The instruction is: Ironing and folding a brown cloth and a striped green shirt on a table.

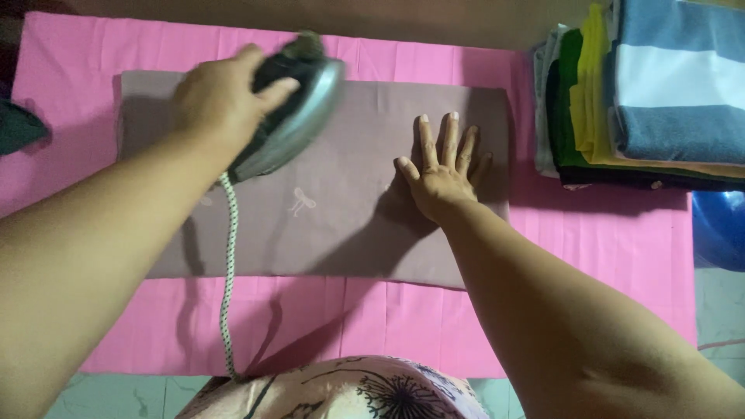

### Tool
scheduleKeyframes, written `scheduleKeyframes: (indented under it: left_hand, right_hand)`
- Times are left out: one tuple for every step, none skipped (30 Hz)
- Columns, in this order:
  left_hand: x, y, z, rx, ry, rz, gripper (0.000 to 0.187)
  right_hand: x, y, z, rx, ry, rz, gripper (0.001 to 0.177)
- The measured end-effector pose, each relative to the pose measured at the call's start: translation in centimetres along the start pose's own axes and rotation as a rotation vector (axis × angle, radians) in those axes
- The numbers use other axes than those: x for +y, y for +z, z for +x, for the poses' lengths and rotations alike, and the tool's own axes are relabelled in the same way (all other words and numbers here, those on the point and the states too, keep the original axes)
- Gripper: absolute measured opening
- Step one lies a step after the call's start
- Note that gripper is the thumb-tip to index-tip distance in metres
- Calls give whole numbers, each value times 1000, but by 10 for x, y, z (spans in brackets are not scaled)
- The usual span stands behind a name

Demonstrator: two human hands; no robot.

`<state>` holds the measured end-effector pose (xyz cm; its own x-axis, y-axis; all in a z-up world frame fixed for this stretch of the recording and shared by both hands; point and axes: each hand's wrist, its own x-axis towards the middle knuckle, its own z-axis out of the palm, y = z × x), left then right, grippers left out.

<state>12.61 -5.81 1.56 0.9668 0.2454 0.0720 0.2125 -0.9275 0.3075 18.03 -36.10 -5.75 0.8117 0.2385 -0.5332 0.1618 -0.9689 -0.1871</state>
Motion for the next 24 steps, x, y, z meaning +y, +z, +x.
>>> scheduleKeyframes:
  left_hand:
    - [-5,-9,-6,2,2,3,51]
    - [-10,-18,-11,16,-115,5,49]
    - [-15,-27,-17,30,-231,6,48]
    - [-28,-25,-25,32,-227,12,48]
    - [-42,-22,-33,69,-250,-6,46]
    - [-56,-20,-42,107,-277,-25,45]
    - [-53,-24,-54,109,-277,-21,45]
    - [-49,-29,-65,41,-346,-25,47]
    - [-45,-34,-77,-28,-416,-30,49]
    - [-35,-39,-85,-22,-417,-29,49]
    - [-24,-44,-94,-93,-430,-46,49]
    - [-14,-49,-102,-165,-442,-62,49]
    - [-3,-52,-106,-160,-441,-60,49]
    - [8,-54,-110,-273,-443,-43,48]
    - [19,-55,-115,-385,-444,-25,49]
    - [16,-50,-122,-385,-447,-26,49]
    - [14,-45,-128,-392,-281,21,51]
    - [11,-41,-134,-394,-115,69,54]
    - [1,-41,-139,-390,-116,70,54]
    - [-7,-41,-143,-467,-43,111,55]
    - [-16,-41,-147,-544,32,152,57]
    - [-28,-49,-148,-546,33,151,57]
    - [-40,-57,-149,-599,-14,169,57]
    - [-52,-65,-150,-653,-59,193,57]
  right_hand:
    - [0,-2,0,2,-2,3,79]
    - [-1,-3,-1,-9,0,8,79]
    - [-1,-4,-2,-20,1,12,80]
    - [-1,-4,-2,-18,0,19,80]
    - [-1,-4,-2,-38,8,18,79]
    - [-1,-5,-2,-58,14,13,79]
    - [1,-1,-6,-56,11,15,79]
    - [4,3,-9,19,-29,16,80]
    - [7,7,-12,95,-69,17,80]
    - [11,15,-22,99,-73,17,80]
    - [15,23,-31,222,-110,65,76]
    - [19,31,-41,343,-145,116,73]
    - [24,40,-48,347,-148,119,73]
    - [29,50,-56,408,-180,58,71]
    - [35,60,-64,469,-212,-4,68]
    - [39,62,-71,468,-214,-5,68]
    - [44,65,-77,460,-222,-27,69]
    - [48,67,-82,456,-232,-47,69]
    - [52,65,-84,459,-235,-47,69]
    - [58,62,-85,449,-256,-59,69]
    - [64,59,-87,439,-277,-72,69]
    - [70,58,-87,437,-275,-72,69]
    - [77,57,-88,441,-282,-77,68]
    - [83,59,-90,443,-285,-77,68]
